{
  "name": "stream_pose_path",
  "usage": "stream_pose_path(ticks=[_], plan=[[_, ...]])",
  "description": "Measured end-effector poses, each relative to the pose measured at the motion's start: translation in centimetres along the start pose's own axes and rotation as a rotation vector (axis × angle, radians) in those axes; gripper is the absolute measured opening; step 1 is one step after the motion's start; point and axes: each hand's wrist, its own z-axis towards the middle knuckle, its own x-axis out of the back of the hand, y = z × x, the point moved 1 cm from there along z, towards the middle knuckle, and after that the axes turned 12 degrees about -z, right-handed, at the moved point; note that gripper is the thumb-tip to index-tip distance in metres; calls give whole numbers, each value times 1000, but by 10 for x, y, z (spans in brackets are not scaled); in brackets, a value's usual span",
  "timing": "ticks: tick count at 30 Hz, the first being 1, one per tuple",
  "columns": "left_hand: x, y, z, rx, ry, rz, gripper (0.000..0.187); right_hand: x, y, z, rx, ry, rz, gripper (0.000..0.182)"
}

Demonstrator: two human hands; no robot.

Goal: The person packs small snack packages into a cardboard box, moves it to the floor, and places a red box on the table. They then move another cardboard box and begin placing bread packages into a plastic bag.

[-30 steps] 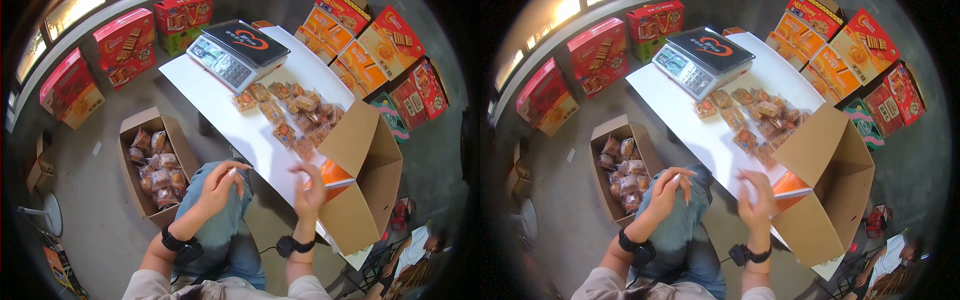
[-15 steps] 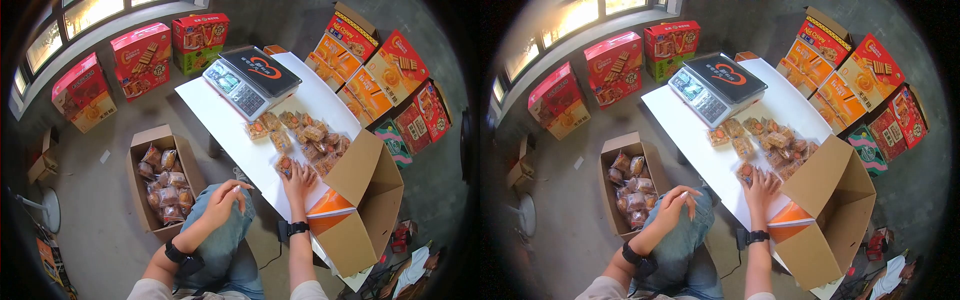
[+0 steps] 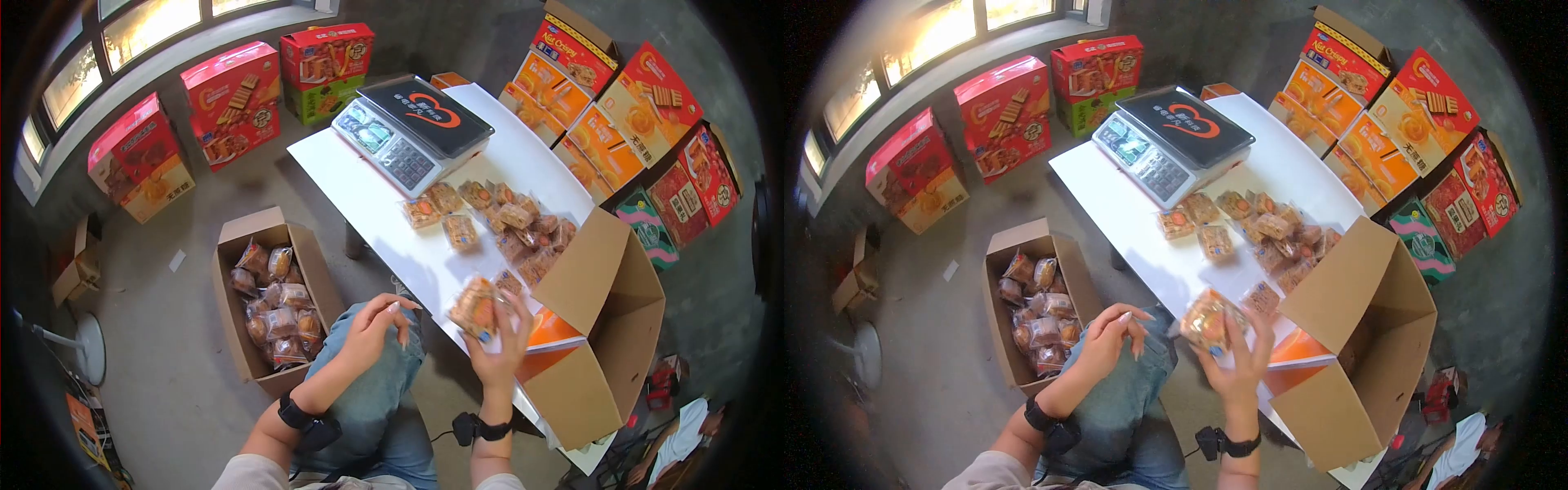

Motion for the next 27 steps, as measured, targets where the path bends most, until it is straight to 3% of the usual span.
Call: stream_pose_path(ticks=[5, 7, 8, 10, 11, 14, 18, 22, 24, 25, 27], plan=[[-6, -2, 2, 8, 22, -77, 26, 75, -16, -2, -72, 261, -80, 53], [-8, -3, 3, 23, 38, -75, 26, 94, -6, -1, -242, 518, -348, 48], [-7, -4, 2, 28, 18, -89, 26, 99, 1, -2, -245, 520, -355, 48], [-7, -5, 2, 40, -8, -105, 26, 111, 19, -4, -623, 436, -571, 50], [-8, -4, 2, 41, -6, -111, 26, 110, 26, -4, -727, 388, -535, 49], [-7, -5, 5, 51, -14, -159, 25, 107, 40, -12, -632, 333, -802, 50], [-5, -2, 8, 103, -21, -275, 26, 107, 40, -14, -569, 381, -902, 49], [-1, 6, 19, 208, -48, -350, 26, 106, 39, -16, -698, 452, -684, 45], [9, 7, 31, 275, -14, -262, 27, 106, 39, -17, -750, 522, -577, 38], [17, 10, 40, 268, -21, -3, 26, 106, 41, -18, -759, 526, -582, 38], [30, 4, 66, 241, 31, 176, 27, 104, 47, -23, -691, 497, -658, 32]])
